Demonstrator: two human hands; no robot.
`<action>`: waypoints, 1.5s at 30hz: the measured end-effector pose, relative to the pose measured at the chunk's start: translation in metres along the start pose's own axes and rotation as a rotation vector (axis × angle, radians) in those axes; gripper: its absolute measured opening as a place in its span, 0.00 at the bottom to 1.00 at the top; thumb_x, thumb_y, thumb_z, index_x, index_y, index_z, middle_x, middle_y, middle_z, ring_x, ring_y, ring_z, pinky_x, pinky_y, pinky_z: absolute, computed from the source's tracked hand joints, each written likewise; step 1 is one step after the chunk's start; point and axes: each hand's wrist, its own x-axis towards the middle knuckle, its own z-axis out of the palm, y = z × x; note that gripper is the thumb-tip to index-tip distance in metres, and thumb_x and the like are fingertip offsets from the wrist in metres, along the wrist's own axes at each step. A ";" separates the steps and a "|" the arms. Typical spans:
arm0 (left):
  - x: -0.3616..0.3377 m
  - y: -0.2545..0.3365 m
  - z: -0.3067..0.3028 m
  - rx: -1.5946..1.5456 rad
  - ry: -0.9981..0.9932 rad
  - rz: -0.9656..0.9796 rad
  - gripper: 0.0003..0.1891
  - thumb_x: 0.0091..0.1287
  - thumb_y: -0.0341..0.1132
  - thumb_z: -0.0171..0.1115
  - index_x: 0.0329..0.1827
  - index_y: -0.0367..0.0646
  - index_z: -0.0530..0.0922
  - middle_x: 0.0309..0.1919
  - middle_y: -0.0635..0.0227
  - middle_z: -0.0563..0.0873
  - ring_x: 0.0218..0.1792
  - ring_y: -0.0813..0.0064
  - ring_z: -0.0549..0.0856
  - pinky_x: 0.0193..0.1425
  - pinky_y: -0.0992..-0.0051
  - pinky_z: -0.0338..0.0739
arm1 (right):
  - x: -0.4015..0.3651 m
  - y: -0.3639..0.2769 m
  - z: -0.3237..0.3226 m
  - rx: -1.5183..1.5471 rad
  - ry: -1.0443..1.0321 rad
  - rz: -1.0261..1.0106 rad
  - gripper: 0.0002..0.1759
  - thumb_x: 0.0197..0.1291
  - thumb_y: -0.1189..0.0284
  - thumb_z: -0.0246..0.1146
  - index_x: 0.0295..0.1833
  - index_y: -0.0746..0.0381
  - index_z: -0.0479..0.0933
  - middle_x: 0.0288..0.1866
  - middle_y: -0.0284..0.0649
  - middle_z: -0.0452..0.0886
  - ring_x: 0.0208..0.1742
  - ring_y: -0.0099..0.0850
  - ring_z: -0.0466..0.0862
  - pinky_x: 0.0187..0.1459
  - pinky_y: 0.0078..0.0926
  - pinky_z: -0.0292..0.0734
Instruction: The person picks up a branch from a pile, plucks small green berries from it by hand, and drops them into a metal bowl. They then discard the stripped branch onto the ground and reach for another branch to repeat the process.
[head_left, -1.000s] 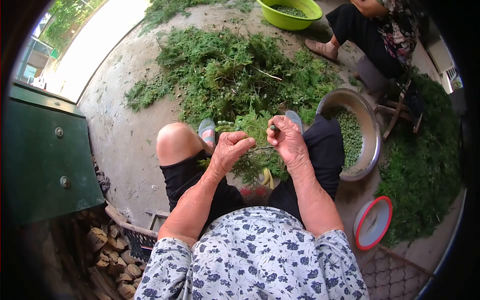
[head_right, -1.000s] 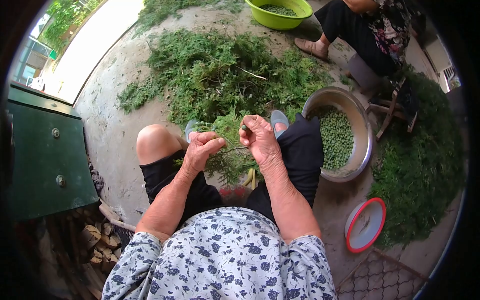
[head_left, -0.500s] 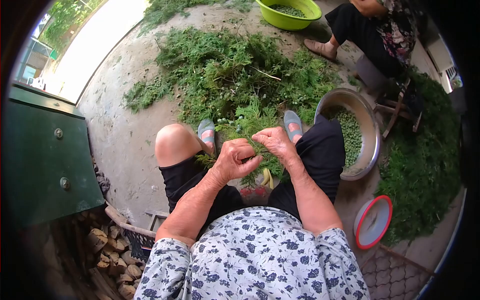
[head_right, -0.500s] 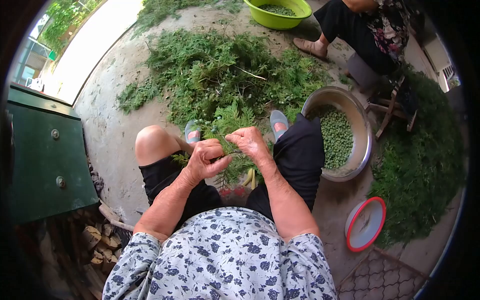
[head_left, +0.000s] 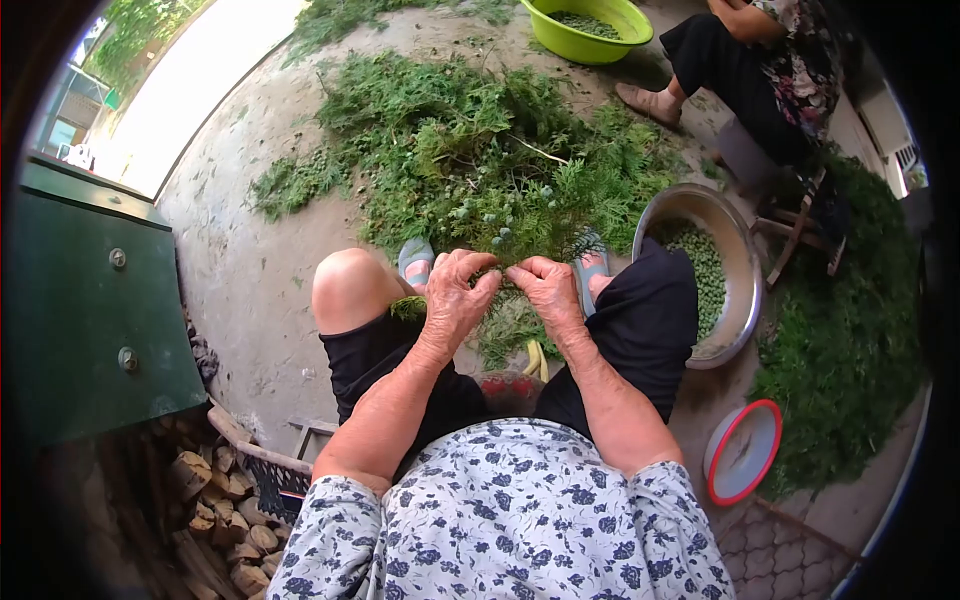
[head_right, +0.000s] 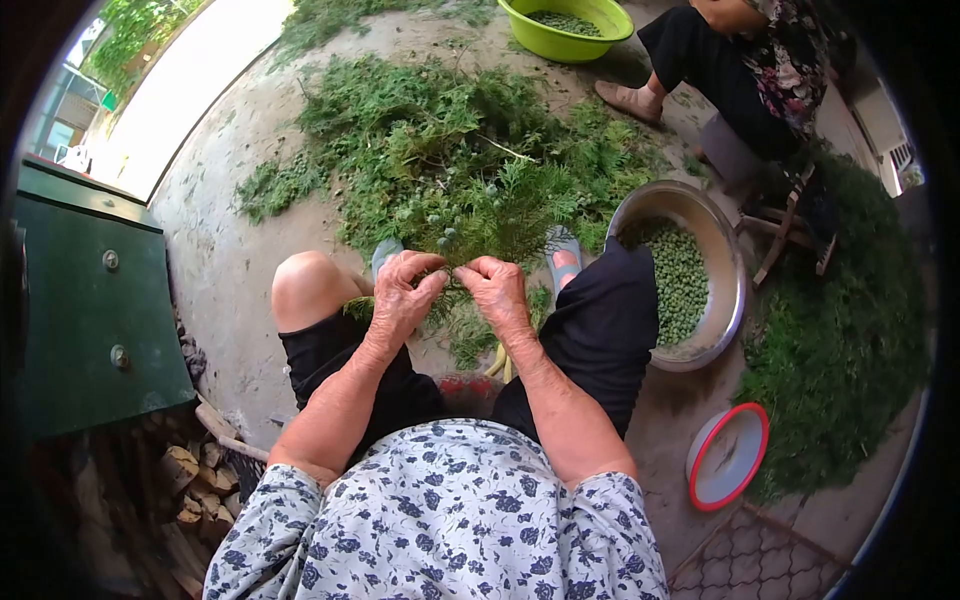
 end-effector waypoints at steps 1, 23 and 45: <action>0.003 -0.007 0.004 -0.044 0.057 0.012 0.10 0.54 0.37 0.65 0.35 0.41 0.82 0.31 0.63 0.83 0.37 0.64 0.79 0.42 0.68 0.71 | -0.001 0.000 0.003 -0.007 0.005 -0.004 0.09 0.51 0.71 0.65 0.30 0.68 0.80 0.18 0.31 0.75 0.21 0.16 0.69 0.24 0.19 0.65; 0.007 0.010 0.004 -0.477 -0.213 -0.477 0.10 0.58 0.34 0.63 0.35 0.35 0.81 0.22 0.77 0.76 0.26 0.88 0.70 0.30 0.82 0.65 | -0.015 -0.048 -0.005 -0.231 0.235 -0.503 0.08 0.50 0.81 0.64 0.38 0.65 0.78 0.29 0.42 0.79 0.28 0.35 0.79 0.31 0.27 0.73; -0.012 0.041 -0.019 -0.542 -0.237 -0.267 0.11 0.56 0.35 0.63 0.32 0.33 0.81 0.20 0.75 0.77 0.24 0.87 0.72 0.28 0.81 0.66 | -0.030 -0.054 -0.016 0.549 -0.079 0.042 0.08 0.61 0.70 0.60 0.38 0.65 0.77 0.24 0.31 0.72 0.15 0.16 0.67 0.17 0.13 0.58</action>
